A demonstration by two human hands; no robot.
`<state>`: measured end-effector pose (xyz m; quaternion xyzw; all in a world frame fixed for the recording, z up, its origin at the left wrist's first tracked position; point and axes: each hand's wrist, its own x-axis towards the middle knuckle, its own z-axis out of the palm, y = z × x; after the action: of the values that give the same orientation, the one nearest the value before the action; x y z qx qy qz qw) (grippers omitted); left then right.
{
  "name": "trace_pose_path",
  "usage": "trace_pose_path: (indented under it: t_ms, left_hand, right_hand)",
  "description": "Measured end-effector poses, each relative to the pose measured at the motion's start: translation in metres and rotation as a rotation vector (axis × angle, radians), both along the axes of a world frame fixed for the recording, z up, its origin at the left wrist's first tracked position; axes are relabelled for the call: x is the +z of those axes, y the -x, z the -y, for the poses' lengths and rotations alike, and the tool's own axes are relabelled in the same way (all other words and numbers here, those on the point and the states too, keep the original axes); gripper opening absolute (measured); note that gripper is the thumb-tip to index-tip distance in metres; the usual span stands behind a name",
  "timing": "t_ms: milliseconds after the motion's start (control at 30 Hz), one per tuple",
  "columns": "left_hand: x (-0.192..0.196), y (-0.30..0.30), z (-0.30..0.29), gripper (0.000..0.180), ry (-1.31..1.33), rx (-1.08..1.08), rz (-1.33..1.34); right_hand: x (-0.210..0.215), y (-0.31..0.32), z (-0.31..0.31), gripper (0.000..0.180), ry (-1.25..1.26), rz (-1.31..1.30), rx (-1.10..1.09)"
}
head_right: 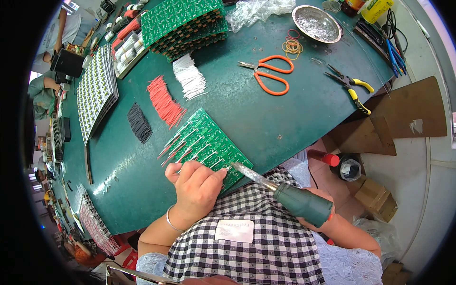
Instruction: The person solders wires onto a circuit board using a soldering tool, positioning the wires by hand and applying the heated tool to solder the connections.
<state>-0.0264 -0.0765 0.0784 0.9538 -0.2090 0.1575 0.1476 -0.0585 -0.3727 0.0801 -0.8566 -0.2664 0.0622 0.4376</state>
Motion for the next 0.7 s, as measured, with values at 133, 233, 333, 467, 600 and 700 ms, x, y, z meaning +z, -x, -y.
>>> trace_pose_path:
  t_ms: [133, 233, 333, 467, 600, 700]
  left_hand:
    - [-0.001, 0.000, 0.000, 0.014, 0.005, 0.001, 0.004]
    - [-0.001, 0.000, 0.001, 0.013, -0.003, 0.000, 0.009]
    - [0.000, -0.001, 0.001, 0.013, -0.002, 0.007, 0.007]
    - [-0.004, -0.001, 0.003, 0.024, 0.059, 0.018, 0.036]
    - [0.001, 0.001, 0.005, 0.015, 0.062, -0.024, 0.105]
    - [0.003, 0.006, 0.005, 0.016, 0.046, -0.057, 0.100]
  right_hand:
    - [-0.018, 0.019, 0.011, 0.028, -0.069, -0.217, -0.127]
    - [-0.016, 0.022, 0.013, 0.026, -0.025, -0.271, -0.171]
    - [-0.015, 0.018, 0.016, 0.022, -0.014, -0.259, -0.113]
    - [-0.010, 0.018, 0.011, 0.023, -0.112, -0.369, -0.164]
    - [-0.014, 0.018, 0.021, 0.024, 0.019, -0.083, -0.074]
    - [-0.002, 0.009, 0.018, 0.024, 0.022, 0.051, -0.055]
